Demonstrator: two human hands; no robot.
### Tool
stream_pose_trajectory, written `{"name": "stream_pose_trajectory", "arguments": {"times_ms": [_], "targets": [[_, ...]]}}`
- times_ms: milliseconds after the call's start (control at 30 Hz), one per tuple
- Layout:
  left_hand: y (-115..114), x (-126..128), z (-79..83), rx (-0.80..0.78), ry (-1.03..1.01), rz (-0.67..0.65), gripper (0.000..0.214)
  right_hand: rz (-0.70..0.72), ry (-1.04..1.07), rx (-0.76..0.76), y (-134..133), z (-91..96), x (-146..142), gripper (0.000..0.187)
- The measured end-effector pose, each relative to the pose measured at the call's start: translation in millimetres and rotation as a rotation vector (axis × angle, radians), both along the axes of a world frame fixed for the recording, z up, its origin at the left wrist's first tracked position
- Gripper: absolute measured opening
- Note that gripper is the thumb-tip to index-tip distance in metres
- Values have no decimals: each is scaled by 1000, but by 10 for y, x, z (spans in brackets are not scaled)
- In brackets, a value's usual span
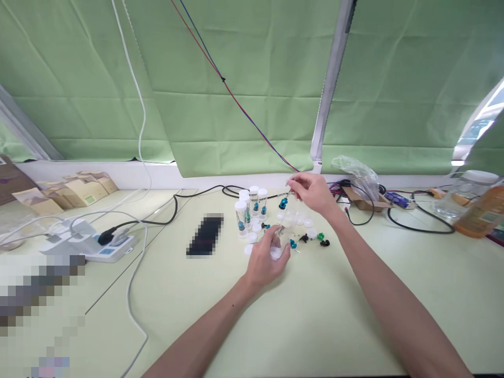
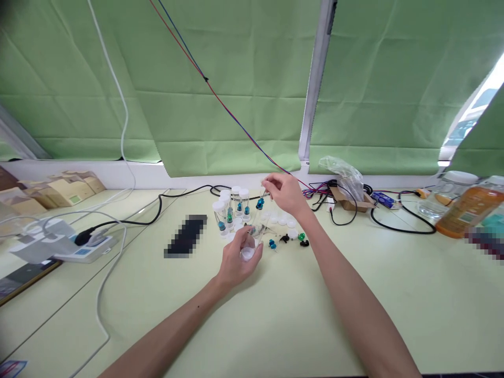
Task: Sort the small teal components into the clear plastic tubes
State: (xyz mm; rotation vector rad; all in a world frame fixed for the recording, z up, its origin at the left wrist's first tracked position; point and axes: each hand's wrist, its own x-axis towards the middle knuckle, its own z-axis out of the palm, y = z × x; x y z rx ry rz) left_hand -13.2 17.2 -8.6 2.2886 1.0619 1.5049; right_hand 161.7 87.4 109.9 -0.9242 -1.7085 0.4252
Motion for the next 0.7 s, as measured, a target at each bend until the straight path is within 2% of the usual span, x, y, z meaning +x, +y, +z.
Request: {"name": "stream_pose_trajectory", "arguments": {"times_ms": [133,267,433,700], "targets": [[7,4,9,14,-28,53,36,41,71,34,-157,201,89,26],[13,2,21,-9,-35,83,34,35,124,81,-265,313,114,27],[24,4,23,-47,-35,100,33,83,214,108,-274,336,117,28],[30,8,21,-70,-49,102,33,172,226,41,-258,299,89,28]]}}
